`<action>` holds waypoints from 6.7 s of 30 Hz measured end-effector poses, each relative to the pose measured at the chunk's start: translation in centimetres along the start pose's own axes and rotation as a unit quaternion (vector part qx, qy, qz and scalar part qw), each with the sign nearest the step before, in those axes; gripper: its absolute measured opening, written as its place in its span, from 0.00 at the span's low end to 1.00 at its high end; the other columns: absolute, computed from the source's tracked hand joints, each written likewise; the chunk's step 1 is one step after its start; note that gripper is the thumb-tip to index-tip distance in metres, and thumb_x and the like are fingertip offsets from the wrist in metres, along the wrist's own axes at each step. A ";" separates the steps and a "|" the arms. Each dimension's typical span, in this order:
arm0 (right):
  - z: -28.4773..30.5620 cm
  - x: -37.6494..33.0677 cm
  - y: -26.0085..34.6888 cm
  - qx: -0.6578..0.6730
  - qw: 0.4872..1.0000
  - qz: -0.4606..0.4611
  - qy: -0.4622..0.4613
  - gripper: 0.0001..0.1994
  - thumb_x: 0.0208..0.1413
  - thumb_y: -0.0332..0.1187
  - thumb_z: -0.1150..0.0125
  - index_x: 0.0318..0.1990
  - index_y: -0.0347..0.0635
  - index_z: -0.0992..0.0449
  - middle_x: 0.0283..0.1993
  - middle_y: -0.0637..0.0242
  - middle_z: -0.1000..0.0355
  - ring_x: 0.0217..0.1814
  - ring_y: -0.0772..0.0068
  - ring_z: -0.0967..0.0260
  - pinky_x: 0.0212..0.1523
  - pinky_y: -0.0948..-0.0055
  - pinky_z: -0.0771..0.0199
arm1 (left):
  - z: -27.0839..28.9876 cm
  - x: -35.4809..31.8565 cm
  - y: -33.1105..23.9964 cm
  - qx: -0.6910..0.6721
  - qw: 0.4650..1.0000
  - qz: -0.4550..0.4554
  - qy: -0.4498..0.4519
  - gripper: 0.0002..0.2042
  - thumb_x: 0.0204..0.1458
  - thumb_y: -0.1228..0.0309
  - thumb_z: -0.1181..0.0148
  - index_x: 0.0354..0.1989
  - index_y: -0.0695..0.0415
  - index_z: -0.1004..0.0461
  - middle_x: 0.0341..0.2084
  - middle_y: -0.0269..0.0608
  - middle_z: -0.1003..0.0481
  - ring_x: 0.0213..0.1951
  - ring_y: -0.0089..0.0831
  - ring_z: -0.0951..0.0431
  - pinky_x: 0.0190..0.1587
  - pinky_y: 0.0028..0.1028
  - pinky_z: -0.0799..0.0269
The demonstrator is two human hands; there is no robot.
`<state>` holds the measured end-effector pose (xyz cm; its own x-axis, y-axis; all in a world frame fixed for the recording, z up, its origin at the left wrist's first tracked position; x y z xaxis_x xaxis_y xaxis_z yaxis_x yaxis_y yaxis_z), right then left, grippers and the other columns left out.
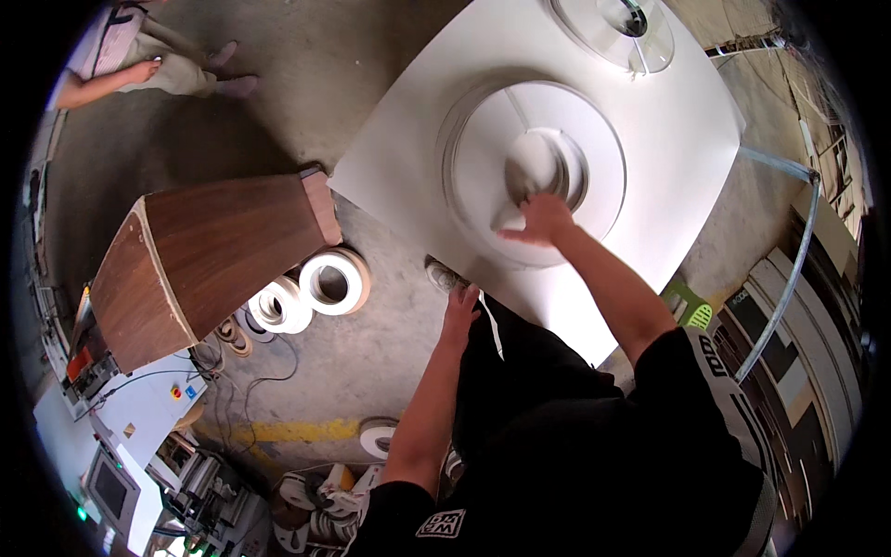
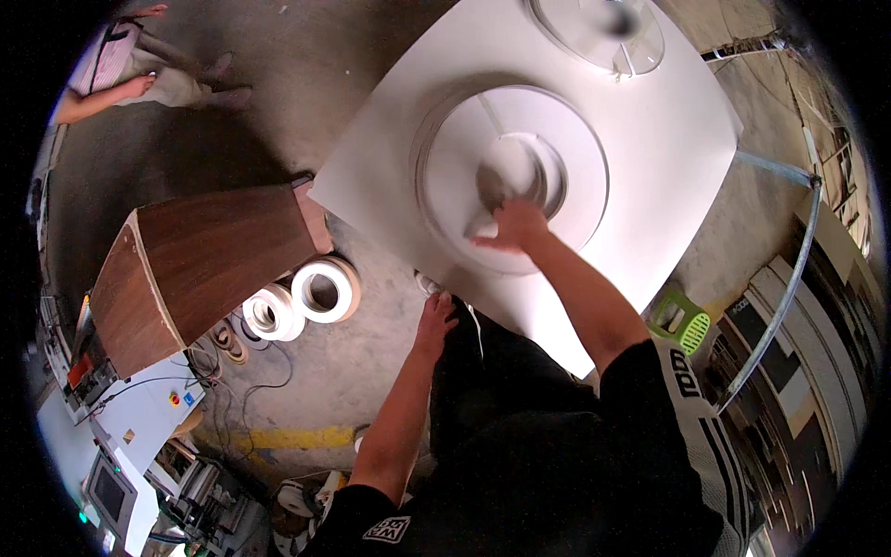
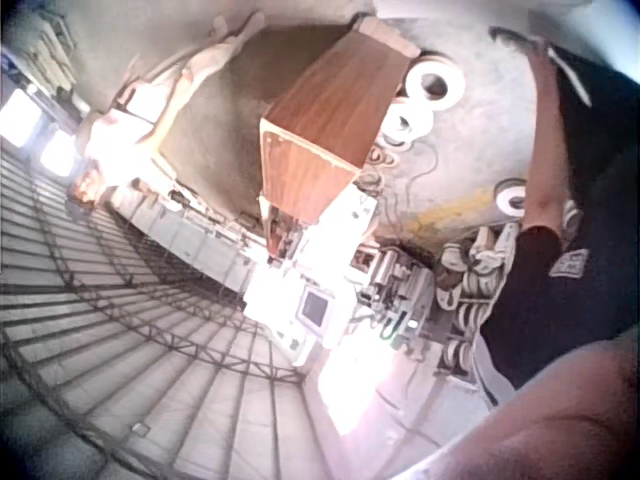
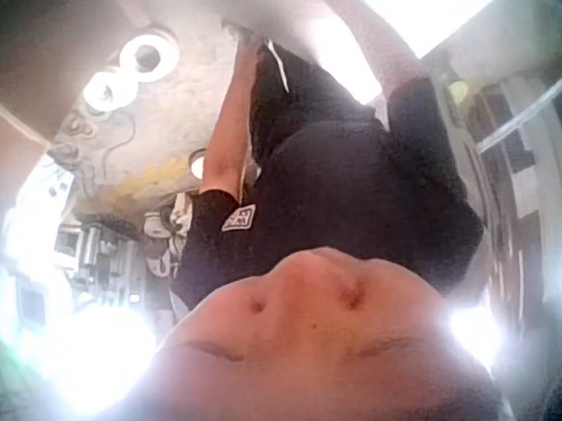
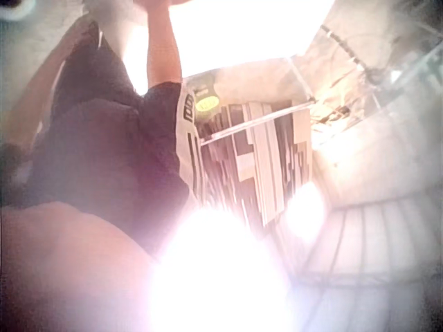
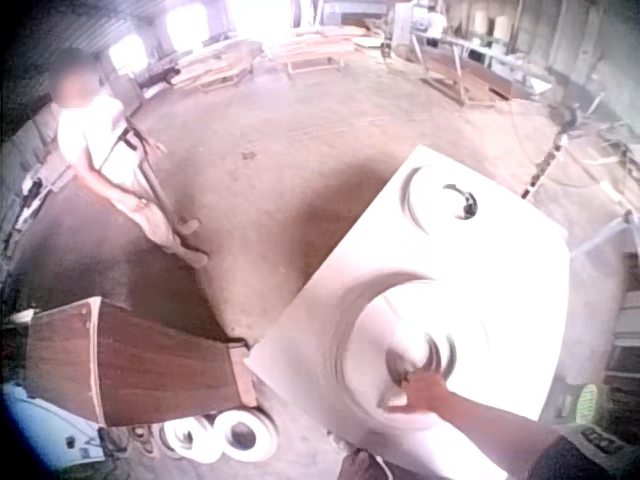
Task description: The person organizes coils of edge banding, places a coil onto the rotating feed tray of an edge banding machine, uses shears to trim the banding material, and then operates the control panel of the machine.
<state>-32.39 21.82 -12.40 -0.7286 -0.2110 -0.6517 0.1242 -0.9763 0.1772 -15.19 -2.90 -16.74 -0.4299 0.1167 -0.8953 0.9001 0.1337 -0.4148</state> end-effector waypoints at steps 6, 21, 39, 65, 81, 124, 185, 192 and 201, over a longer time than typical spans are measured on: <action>-5.4 -4.3 5.7 0.137 0.987 0.016 0.085 0.44 0.51 0.74 0.51 0.50 0.34 0.22 0.51 0.48 0.27 0.58 0.48 0.31 0.58 0.56 0.31 | -0.5 3.2 3.2 -0.257 0.960 -0.104 0.040 0.33 0.56 0.58 0.34 0.66 0.57 0.39 0.57 0.42 0.28 0.59 0.40 0.29 0.59 0.41 0.32; 3.4 -9.7 11.9 0.874 0.485 0.003 -0.025 0.37 0.62 0.62 0.48 0.61 0.34 0.30 0.58 0.57 0.28 0.58 0.62 0.30 0.61 0.64 0.32 | -5.3 -17.4 -18.8 0.230 0.897 -0.349 -0.143 0.31 0.39 0.69 0.26 0.54 0.61 0.31 0.45 0.45 0.25 0.47 0.37 0.24 0.51 0.36 0.27; -4.4 -19.4 9.5 0.946 0.233 0.223 -0.035 0.37 0.64 0.53 0.44 0.73 0.46 0.50 0.73 0.60 0.46 0.72 0.61 0.43 0.69 0.57 0.34 | -12.5 -22.0 -15.7 0.505 0.629 -0.585 -0.080 0.34 0.27 0.59 0.25 0.49 0.52 0.29 0.46 0.40 0.28 0.50 0.43 0.28 0.54 0.45 0.36; -2.5 -20.5 8.4 0.926 0.353 0.128 -0.022 0.38 0.65 0.59 0.50 0.73 0.44 0.50 0.72 0.56 0.45 0.72 0.59 0.43 0.68 0.57 0.34 | -9.3 -21.2 -11.2 0.425 0.708 -0.557 -0.089 0.40 0.34 0.56 0.23 0.58 0.52 0.35 0.54 0.44 0.33 0.57 0.43 0.31 0.57 0.45 0.41; 7.5 -14.5 5.9 0.829 0.558 -0.039 -0.010 0.49 0.60 0.73 0.62 0.74 0.39 0.51 0.73 0.52 0.46 0.73 0.54 0.47 0.71 0.51 0.46 | -10.7 -20.4 -19.5 0.351 0.849 -0.395 -0.030 0.54 0.31 0.58 0.18 0.67 0.65 0.45 0.57 0.57 0.31 0.57 0.47 0.26 0.59 0.39 0.29; 3.8 -24.9 3.4 0.309 0.935 0.098 -0.147 0.45 0.40 0.63 0.28 0.63 0.44 0.30 0.60 0.55 0.28 0.64 0.54 0.32 0.62 0.58 0.30 | -10.6 -12.2 -15.9 -0.113 0.938 -0.033 0.326 0.28 0.65 0.50 0.59 0.58 0.64 0.31 0.44 0.56 0.22 0.44 0.46 0.20 0.45 0.40 0.21; -21.9 -37.5 21.4 0.254 0.961 -0.023 0.107 0.18 0.62 0.45 0.43 0.47 0.40 0.19 0.39 0.64 0.18 0.40 0.73 0.20 0.45 0.71 0.22 | 35.9 -20.4 38.8 0.492 0.851 -0.183 -0.028 0.21 0.63 0.52 0.53 0.46 0.56 0.22 0.46 0.55 0.22 0.51 0.55 0.24 0.53 0.48 0.29; -25.2 -38.5 7.0 0.416 0.895 -0.161 -0.026 0.19 0.58 0.49 0.41 0.43 0.42 0.17 0.34 0.65 0.18 0.37 0.71 0.21 0.44 0.69 0.22 | 40.6 -18.3 28.0 0.562 0.823 0.007 -0.081 0.20 0.58 0.51 0.46 0.41 0.57 0.20 0.40 0.55 0.20 0.48 0.53 0.21 0.48 0.47 0.27; -23.0 -35.6 0.1 0.423 0.863 -0.270 -0.065 0.20 0.55 0.53 0.41 0.41 0.46 0.17 0.35 0.64 0.19 0.39 0.66 0.21 0.45 0.67 0.23 | 14.1 -11.0 -2.8 0.661 0.712 -0.236 0.033 0.22 0.59 0.50 0.48 0.50 0.54 0.21 0.45 0.51 0.20 0.51 0.50 0.22 0.53 0.42 0.27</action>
<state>9.08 28.08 -6.16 -0.6018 0.3250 -0.7295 -0.7531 -0.5350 0.3829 -11.94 -18.40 -8.02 -0.6699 0.4177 -0.6139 -0.0840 -0.8641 -0.4963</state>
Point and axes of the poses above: each hand's wrist, its own x-axis towards the middle knuckle, its own z-axis out of the back of the hand, y = z × x, the point moved 2 cm from there along x, towards the middle knuckle
